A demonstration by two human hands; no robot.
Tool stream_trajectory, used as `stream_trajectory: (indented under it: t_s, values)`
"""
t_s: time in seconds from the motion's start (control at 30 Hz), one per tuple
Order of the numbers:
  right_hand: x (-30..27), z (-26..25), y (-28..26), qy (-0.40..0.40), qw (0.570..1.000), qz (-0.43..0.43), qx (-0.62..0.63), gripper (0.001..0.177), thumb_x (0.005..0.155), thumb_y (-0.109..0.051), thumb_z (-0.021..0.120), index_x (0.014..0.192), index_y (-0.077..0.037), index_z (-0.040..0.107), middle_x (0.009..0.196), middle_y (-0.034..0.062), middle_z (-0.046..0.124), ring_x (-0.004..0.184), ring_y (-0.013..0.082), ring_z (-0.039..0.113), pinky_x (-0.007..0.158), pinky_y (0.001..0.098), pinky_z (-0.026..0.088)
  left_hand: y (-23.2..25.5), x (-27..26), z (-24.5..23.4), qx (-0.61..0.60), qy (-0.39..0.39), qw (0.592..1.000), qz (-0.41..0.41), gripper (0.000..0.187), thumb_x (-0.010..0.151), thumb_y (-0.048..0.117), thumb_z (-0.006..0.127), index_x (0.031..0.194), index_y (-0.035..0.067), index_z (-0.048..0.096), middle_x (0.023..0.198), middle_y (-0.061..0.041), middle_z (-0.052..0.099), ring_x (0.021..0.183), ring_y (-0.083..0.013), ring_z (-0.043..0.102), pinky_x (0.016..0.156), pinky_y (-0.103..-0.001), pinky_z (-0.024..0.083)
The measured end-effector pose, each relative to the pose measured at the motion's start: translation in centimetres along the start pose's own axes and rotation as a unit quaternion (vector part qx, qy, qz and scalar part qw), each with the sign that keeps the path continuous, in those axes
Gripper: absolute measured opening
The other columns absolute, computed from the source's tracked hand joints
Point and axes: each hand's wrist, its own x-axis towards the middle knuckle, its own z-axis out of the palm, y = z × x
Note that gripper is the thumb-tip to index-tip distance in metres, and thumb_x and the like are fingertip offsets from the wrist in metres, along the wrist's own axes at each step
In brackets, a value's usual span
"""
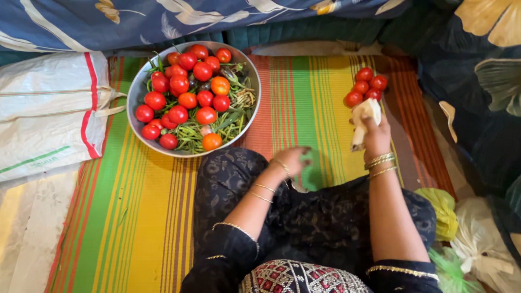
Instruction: The person wipes individual tomatoes with a small cloth, moving them from a large bowl into a smaller group on the floor.
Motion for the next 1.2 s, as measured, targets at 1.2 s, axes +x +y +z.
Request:
stream_trajectory:
  t_s: [1.2]
  values:
    - [1.6, 0.3, 13.4, -0.061, 0.987, 0.109, -0.101, 0.03, 0.093, -0.012, 0.064, 0.12, 0.001, 0.065, 0.101, 0.0068, 0.074, 0.088, 0.0137, 0.068, 0.078, 0.0276, 0.054, -18.1, 5.4, -12.3, 0.159, 0.414, 0.84, -0.313, 0.066, 0.07, 0.031, 0.09, 0.126, 0.015, 0.06, 0.127, -0.015, 0.055, 0.112, -0.0417, 0.058, 0.085, -0.056, 0.052]
